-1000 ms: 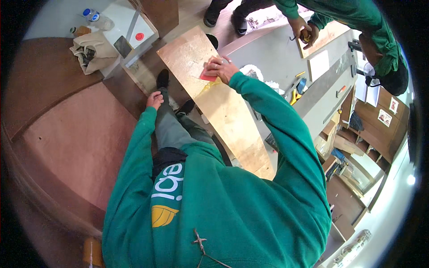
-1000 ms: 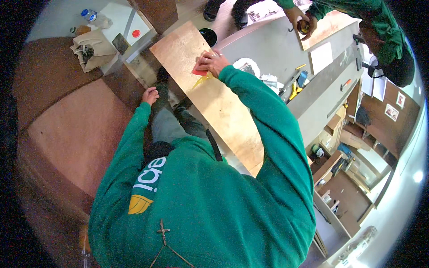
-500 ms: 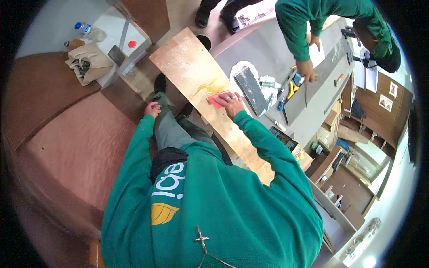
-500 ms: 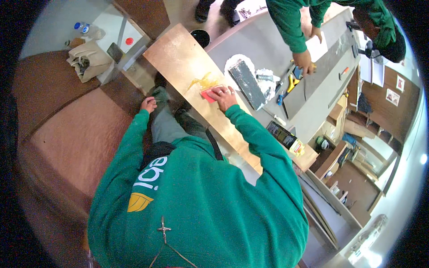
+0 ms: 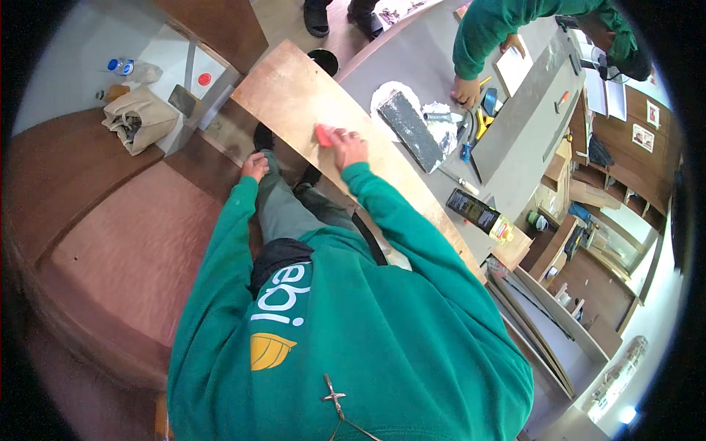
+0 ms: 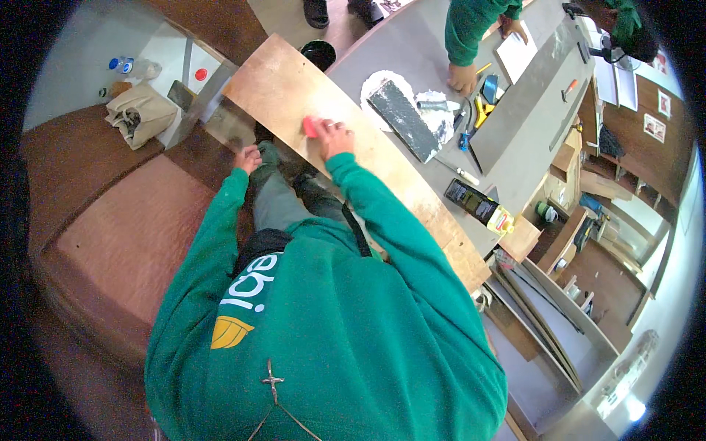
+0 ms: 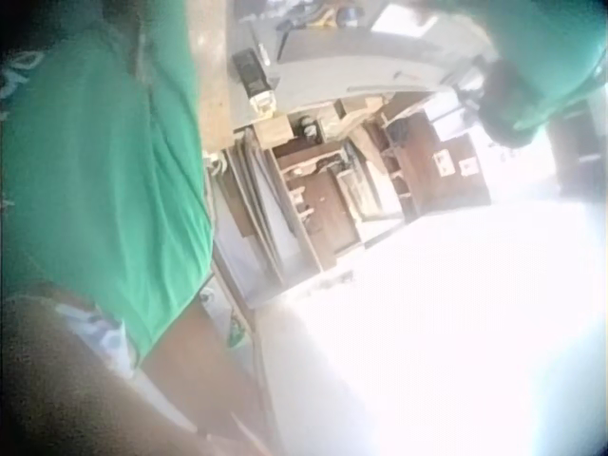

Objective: The person applies a yellow liquid adhesive to a long wooden plank using a small spreader, smoothing the glue across the surface of the wood.

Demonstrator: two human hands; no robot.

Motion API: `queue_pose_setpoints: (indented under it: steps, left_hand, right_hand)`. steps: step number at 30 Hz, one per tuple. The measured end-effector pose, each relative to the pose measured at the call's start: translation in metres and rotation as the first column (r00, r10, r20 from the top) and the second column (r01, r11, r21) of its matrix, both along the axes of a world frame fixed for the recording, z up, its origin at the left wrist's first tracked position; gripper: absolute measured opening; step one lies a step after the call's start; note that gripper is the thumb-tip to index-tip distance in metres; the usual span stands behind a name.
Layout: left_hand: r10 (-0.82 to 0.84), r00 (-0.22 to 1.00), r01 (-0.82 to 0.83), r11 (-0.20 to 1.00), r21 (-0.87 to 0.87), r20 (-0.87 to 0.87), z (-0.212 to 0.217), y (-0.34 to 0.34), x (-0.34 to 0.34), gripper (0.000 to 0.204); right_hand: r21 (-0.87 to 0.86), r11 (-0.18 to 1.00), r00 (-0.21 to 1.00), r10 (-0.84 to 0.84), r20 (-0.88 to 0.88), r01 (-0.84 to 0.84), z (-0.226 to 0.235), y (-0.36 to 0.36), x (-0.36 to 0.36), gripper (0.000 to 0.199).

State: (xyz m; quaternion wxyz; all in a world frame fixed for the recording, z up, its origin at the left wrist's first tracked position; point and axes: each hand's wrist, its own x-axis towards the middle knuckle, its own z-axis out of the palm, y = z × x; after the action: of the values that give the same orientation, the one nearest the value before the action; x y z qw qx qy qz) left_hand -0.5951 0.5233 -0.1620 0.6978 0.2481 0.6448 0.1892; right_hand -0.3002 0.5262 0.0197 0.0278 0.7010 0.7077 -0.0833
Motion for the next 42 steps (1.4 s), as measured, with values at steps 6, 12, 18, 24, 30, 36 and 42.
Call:
queue_pose_setpoints:
  steps: [6, 12, 18, 24, 30, 36, 42]
  left_hand:
    - [-0.026, 1.0, 0.027, 0.998, -0.06, 0.004, -0.011, -0.033, 0.0, 0.037]
    - [-0.054, 0.997, 0.051, 0.997, -0.053, -0.052, 0.012, -0.037, 0.0, 0.034]
    - [-0.007, 0.999, 0.004, 0.998, -0.07, -0.036, -0.006, -0.037, -0.019, 0.032]
    - [0.079, 0.991, -0.07, 0.994, -0.083, 0.11, -0.002, -0.028, -0.006, 0.034]
    - [-0.033, 0.998, 0.036, 0.997, -0.074, 0.044, 0.005, -0.034, -0.007, 0.038]
    - [-0.078, 0.996, 0.073, 0.991, -0.112, -0.047, 0.011, -0.048, -0.017, 0.04]
    - [0.049, 0.998, -0.052, 0.995, -0.091, -0.037, 0.016, -0.036, -0.026, 0.034]
  right_hand:
    - [-0.109, 0.974, 0.968, 0.175, -0.182, -0.197, 0.021, -0.053, -0.041, 0.042]
    - [-0.023, 0.997, 0.977, 0.065, -0.203, -0.071, 0.024, -0.046, 0.031, 0.052]
    - [-0.021, 0.932, 0.917, 0.351, -0.188, -0.361, 0.029, -0.038, 0.069, 0.048]
    - [0.158, 0.824, 0.785, 0.567, -0.25, -0.544, 0.017, 0.037, 0.087, 0.044]
    - [0.044, 0.815, 0.786, 0.569, -0.239, -0.577, 0.011, 0.06, 0.088, 0.046]
    - [0.021, 0.855, 0.82, 0.505, -0.269, -0.519, 0.018, 0.019, 0.118, 0.052]
    - [-0.066, 0.926, 0.915, 0.353, -0.196, -0.371, 0.04, -0.051, 0.116, 0.053]
